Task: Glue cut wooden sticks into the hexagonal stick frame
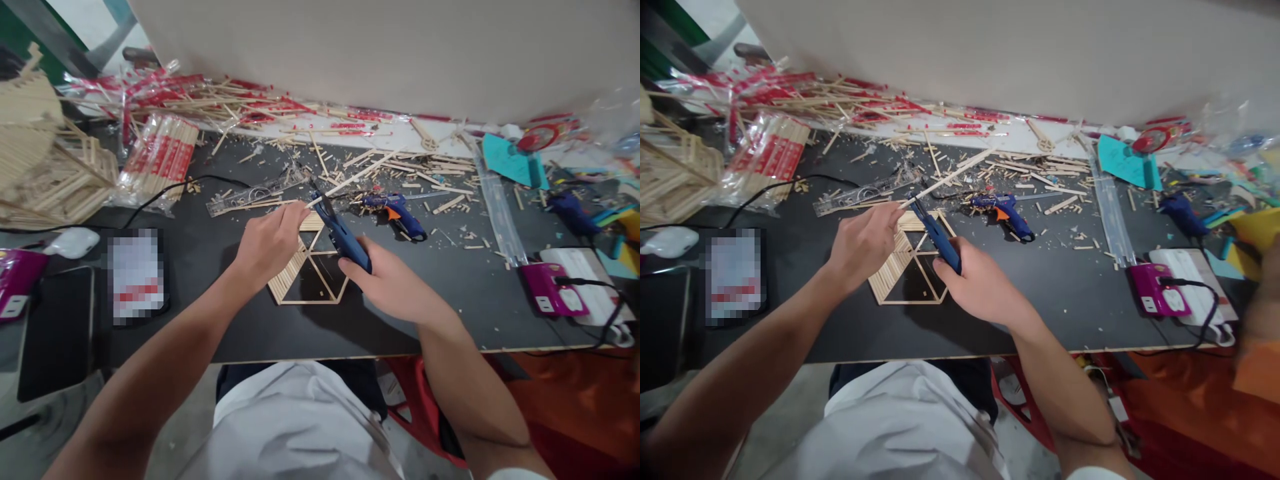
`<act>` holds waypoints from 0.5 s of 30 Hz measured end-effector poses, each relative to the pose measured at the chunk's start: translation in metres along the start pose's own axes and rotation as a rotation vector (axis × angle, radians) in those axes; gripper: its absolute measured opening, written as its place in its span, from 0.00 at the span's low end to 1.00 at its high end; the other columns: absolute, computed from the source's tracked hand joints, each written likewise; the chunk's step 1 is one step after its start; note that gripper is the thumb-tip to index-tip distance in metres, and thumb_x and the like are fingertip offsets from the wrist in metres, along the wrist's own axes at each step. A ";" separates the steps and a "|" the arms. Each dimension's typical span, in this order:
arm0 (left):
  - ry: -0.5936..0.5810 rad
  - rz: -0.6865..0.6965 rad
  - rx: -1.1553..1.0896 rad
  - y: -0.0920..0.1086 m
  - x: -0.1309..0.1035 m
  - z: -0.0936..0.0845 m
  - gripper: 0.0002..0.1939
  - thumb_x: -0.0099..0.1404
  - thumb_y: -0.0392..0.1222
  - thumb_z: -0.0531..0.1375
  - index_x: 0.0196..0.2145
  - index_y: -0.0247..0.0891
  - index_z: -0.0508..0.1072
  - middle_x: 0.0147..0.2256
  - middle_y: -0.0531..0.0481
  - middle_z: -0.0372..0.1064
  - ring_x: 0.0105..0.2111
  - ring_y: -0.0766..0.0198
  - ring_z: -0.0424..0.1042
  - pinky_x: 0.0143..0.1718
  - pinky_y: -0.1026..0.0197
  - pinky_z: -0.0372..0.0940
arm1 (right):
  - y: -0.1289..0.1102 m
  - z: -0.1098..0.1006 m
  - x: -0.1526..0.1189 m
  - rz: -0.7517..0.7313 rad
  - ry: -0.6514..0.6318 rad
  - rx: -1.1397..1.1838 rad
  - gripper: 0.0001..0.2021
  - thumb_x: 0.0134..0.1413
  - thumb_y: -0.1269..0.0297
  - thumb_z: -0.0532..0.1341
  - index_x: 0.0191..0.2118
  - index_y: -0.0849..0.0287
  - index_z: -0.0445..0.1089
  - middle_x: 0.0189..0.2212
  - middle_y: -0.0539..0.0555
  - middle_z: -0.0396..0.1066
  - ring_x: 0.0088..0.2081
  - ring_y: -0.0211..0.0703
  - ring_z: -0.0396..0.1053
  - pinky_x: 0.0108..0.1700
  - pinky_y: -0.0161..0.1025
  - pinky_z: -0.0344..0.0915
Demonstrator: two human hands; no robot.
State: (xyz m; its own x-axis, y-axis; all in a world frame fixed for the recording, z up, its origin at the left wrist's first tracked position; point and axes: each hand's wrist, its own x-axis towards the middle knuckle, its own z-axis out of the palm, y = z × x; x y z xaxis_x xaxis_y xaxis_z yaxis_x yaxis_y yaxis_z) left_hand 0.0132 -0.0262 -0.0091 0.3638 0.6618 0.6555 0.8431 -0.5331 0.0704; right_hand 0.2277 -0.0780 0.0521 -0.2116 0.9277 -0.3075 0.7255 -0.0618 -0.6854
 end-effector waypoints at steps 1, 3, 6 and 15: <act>-0.025 0.003 -0.011 0.001 0.000 -0.001 0.24 0.83 0.44 0.43 0.41 0.35 0.76 0.32 0.45 0.80 0.28 0.65 0.77 0.24 0.63 0.56 | 0.000 0.001 0.000 -0.008 0.001 0.012 0.10 0.64 0.54 0.57 0.41 0.55 0.65 0.36 0.53 0.74 0.37 0.46 0.70 0.39 0.41 0.63; -0.067 -0.004 -0.049 0.004 -0.001 -0.001 0.24 0.83 0.45 0.42 0.41 0.35 0.76 0.31 0.45 0.79 0.28 0.65 0.77 0.24 0.64 0.56 | 0.000 0.003 -0.001 -0.022 0.007 0.032 0.10 0.64 0.54 0.57 0.43 0.55 0.66 0.37 0.52 0.74 0.37 0.46 0.70 0.40 0.41 0.64; -0.069 -0.003 -0.078 0.007 -0.002 -0.001 0.24 0.83 0.44 0.43 0.41 0.35 0.76 0.30 0.45 0.78 0.27 0.64 0.76 0.25 0.63 0.56 | 0.002 0.005 -0.001 -0.030 0.022 0.049 0.10 0.64 0.55 0.57 0.44 0.55 0.66 0.37 0.52 0.75 0.38 0.46 0.71 0.41 0.42 0.65; -0.086 0.024 -0.052 0.008 -0.003 0.001 0.24 0.83 0.45 0.41 0.41 0.35 0.75 0.34 0.44 0.79 0.30 0.64 0.77 0.27 0.65 0.60 | 0.000 0.006 0.000 -0.016 0.014 0.056 0.11 0.65 0.55 0.57 0.47 0.55 0.67 0.41 0.54 0.75 0.41 0.48 0.72 0.43 0.42 0.65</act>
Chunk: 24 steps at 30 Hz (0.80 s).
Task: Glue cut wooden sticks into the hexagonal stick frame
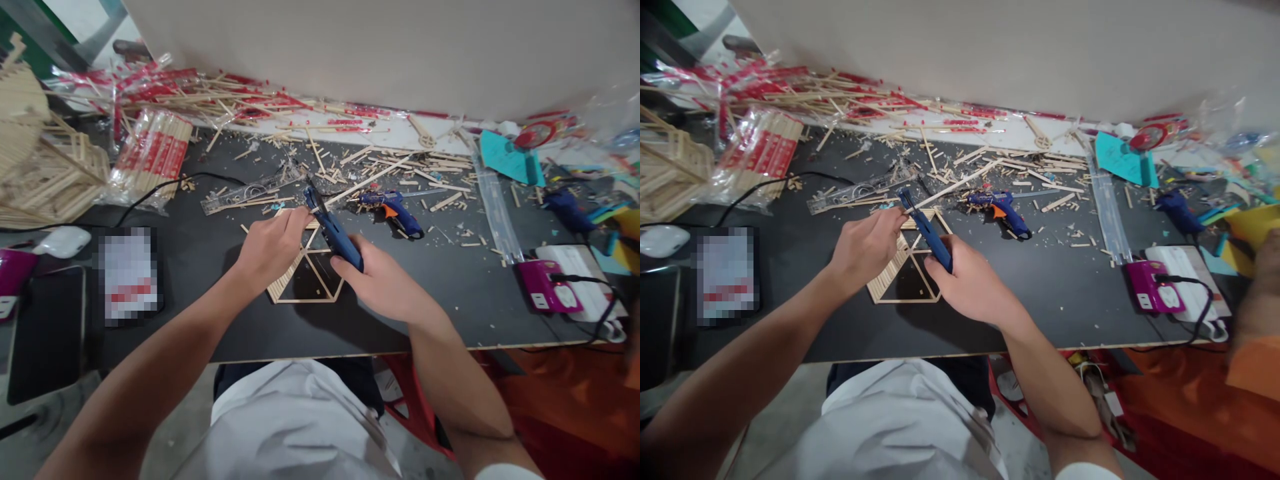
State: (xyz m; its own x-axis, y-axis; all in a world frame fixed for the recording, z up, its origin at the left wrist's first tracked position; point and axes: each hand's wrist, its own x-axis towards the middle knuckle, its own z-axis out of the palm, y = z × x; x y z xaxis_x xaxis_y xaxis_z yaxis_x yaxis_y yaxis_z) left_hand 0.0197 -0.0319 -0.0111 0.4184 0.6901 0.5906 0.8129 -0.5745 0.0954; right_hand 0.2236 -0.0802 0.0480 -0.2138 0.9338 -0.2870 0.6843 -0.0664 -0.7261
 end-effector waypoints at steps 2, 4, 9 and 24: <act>-0.019 -0.008 -0.032 0.000 0.000 -0.001 0.24 0.83 0.45 0.42 0.42 0.35 0.75 0.35 0.44 0.79 0.31 0.63 0.77 0.28 0.65 0.60 | 0.000 0.000 0.000 0.008 -0.002 0.004 0.11 0.65 0.55 0.57 0.47 0.55 0.67 0.41 0.55 0.75 0.41 0.48 0.72 0.43 0.43 0.65; -0.024 -0.012 -0.059 0.001 0.000 -0.002 0.23 0.83 0.44 0.43 0.43 0.35 0.75 0.34 0.43 0.79 0.30 0.63 0.77 0.27 0.65 0.60 | 0.000 0.001 0.000 0.009 0.000 0.006 0.12 0.65 0.55 0.57 0.47 0.55 0.67 0.41 0.55 0.76 0.42 0.49 0.72 0.44 0.43 0.65; -0.061 -0.020 -0.047 0.003 0.001 -0.004 0.22 0.82 0.43 0.43 0.43 0.35 0.75 0.34 0.44 0.79 0.31 0.63 0.78 0.25 0.64 0.57 | 0.000 0.001 0.000 -0.003 0.010 0.012 0.11 0.65 0.55 0.57 0.47 0.55 0.67 0.43 0.55 0.76 0.42 0.49 0.73 0.44 0.43 0.66; -0.053 0.006 -0.020 0.001 0.000 -0.002 0.23 0.82 0.43 0.42 0.41 0.35 0.74 0.33 0.44 0.79 0.29 0.62 0.77 0.25 0.63 0.58 | -0.001 0.002 0.003 -0.002 0.003 -0.044 0.12 0.65 0.55 0.56 0.48 0.55 0.68 0.42 0.56 0.76 0.42 0.50 0.72 0.43 0.43 0.65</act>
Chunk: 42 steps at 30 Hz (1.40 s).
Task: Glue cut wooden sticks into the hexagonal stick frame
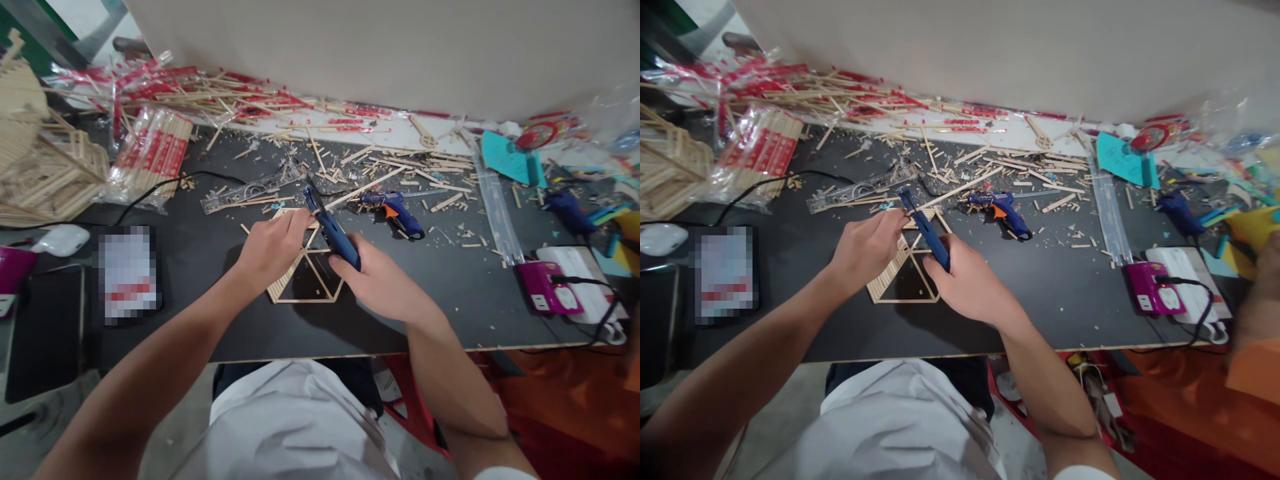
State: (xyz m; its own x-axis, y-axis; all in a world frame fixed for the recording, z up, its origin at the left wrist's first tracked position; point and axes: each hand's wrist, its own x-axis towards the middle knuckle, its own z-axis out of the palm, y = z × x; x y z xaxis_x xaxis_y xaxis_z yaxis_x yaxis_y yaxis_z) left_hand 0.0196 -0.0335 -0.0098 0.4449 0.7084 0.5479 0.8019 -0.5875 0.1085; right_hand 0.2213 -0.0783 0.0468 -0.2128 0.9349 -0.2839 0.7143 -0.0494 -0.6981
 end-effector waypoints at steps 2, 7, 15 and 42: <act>-0.010 -0.008 -0.001 0.000 0.000 0.000 0.22 0.82 0.43 0.43 0.42 0.35 0.74 0.33 0.44 0.79 0.29 0.63 0.77 0.25 0.64 0.58 | -0.001 0.000 0.000 0.004 0.005 -0.006 0.12 0.65 0.56 0.56 0.48 0.55 0.68 0.42 0.56 0.76 0.42 0.49 0.73 0.43 0.43 0.65; -0.002 -0.004 -0.035 0.000 0.000 -0.001 0.20 0.82 0.42 0.45 0.42 0.34 0.74 0.33 0.44 0.79 0.30 0.62 0.77 0.26 0.64 0.57 | -0.001 0.001 0.001 -0.011 0.014 0.002 0.11 0.66 0.56 0.56 0.47 0.55 0.68 0.41 0.56 0.76 0.41 0.49 0.73 0.42 0.42 0.65; -0.056 -0.013 0.008 0.001 0.001 -0.002 0.24 0.83 0.43 0.40 0.41 0.34 0.74 0.34 0.43 0.79 0.31 0.61 0.78 0.26 0.63 0.59 | 0.001 0.003 0.002 0.010 0.014 0.002 0.12 0.66 0.56 0.56 0.47 0.56 0.68 0.41 0.56 0.76 0.42 0.49 0.73 0.42 0.42 0.63; -0.063 -0.076 0.000 0.000 -0.001 0.007 0.18 0.80 0.37 0.45 0.41 0.35 0.73 0.31 0.45 0.78 0.30 0.60 0.80 0.24 0.64 0.60 | 0.006 0.017 0.012 -0.056 0.109 -0.172 0.17 0.70 0.51 0.52 0.32 0.55 0.63 0.29 0.54 0.73 0.29 0.42 0.66 0.34 0.39 0.53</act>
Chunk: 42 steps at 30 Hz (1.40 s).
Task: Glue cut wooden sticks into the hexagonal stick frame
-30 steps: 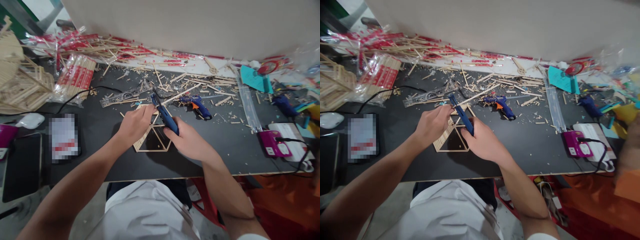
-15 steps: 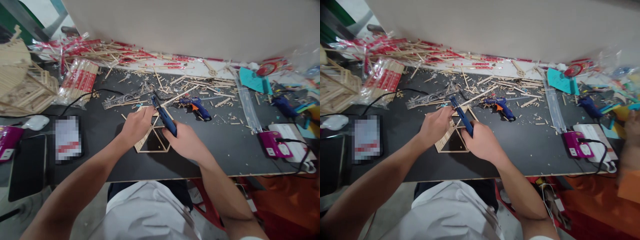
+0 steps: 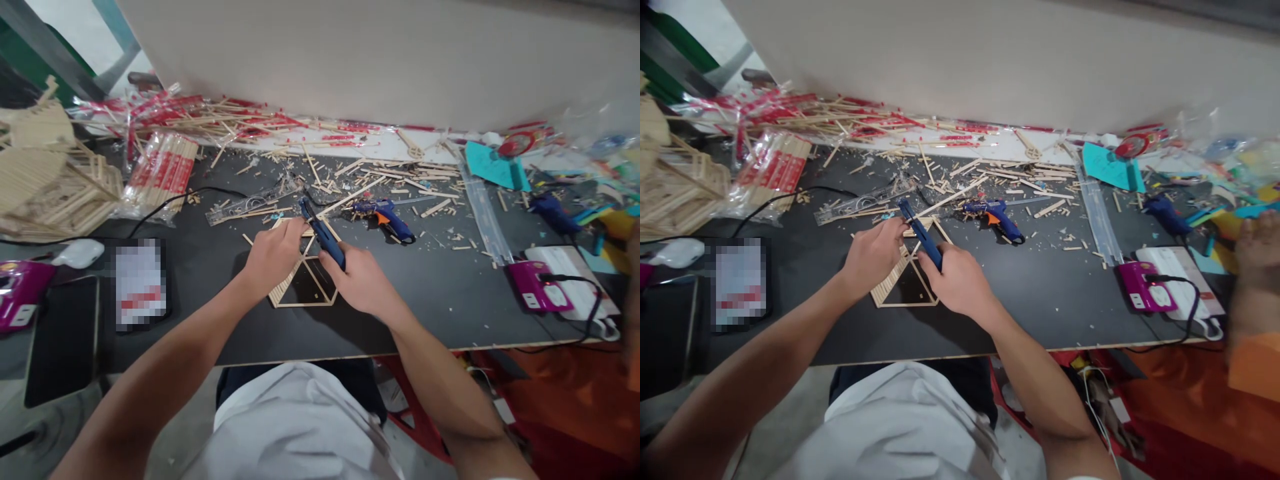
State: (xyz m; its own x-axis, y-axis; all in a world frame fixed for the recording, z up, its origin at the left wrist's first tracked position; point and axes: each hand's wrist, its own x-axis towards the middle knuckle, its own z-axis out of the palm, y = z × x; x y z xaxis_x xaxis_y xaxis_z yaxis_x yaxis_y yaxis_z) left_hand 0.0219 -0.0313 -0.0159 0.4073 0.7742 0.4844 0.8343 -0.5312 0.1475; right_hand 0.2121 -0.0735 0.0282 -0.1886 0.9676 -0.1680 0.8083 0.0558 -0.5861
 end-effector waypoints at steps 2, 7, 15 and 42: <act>-0.041 -0.030 0.008 0.001 0.001 0.000 0.15 0.78 0.36 0.47 0.42 0.35 0.74 0.33 0.44 0.79 0.32 0.59 0.80 0.25 0.64 0.61 | 0.001 0.002 0.001 0.003 0.005 -0.015 0.17 0.70 0.51 0.52 0.32 0.55 0.63 0.29 0.54 0.73 0.29 0.43 0.66 0.33 0.39 0.53; -0.143 -0.098 0.033 0.003 0.003 -0.002 0.13 0.76 0.33 0.49 0.45 0.35 0.74 0.35 0.42 0.80 0.35 0.56 0.82 0.27 0.62 0.64 | 0.000 0.006 0.006 0.014 -0.003 -0.032 0.17 0.69 0.52 0.52 0.31 0.55 0.62 0.27 0.55 0.72 0.30 0.44 0.67 0.34 0.40 0.53; -0.263 -0.158 0.081 0.002 0.005 -0.015 0.12 0.73 0.30 0.53 0.48 0.35 0.74 0.40 0.41 0.81 0.36 0.55 0.82 0.30 0.61 0.67 | -0.009 0.000 0.010 0.030 -0.076 -0.064 0.20 0.70 0.50 0.52 0.32 0.57 0.67 0.24 0.55 0.71 0.27 0.44 0.67 0.31 0.39 0.52; -0.008 -0.268 -0.150 -0.042 0.013 -0.015 0.13 0.76 0.40 0.54 0.45 0.40 0.79 0.46 0.44 0.76 0.41 0.60 0.75 0.37 0.63 0.66 | 0.115 -0.028 -0.065 0.569 0.540 -0.661 0.30 0.68 0.49 0.53 0.56 0.78 0.68 0.46 0.81 0.71 0.48 0.71 0.70 0.43 0.51 0.60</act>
State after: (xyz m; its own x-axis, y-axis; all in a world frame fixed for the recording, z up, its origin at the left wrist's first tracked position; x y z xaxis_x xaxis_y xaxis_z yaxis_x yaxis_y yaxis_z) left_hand -0.0135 -0.0037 -0.0032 0.1837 0.8958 0.4047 0.8482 -0.3525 0.3953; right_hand 0.3325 -0.1236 -0.0061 0.4631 0.8657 0.1900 0.8760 -0.4796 0.0504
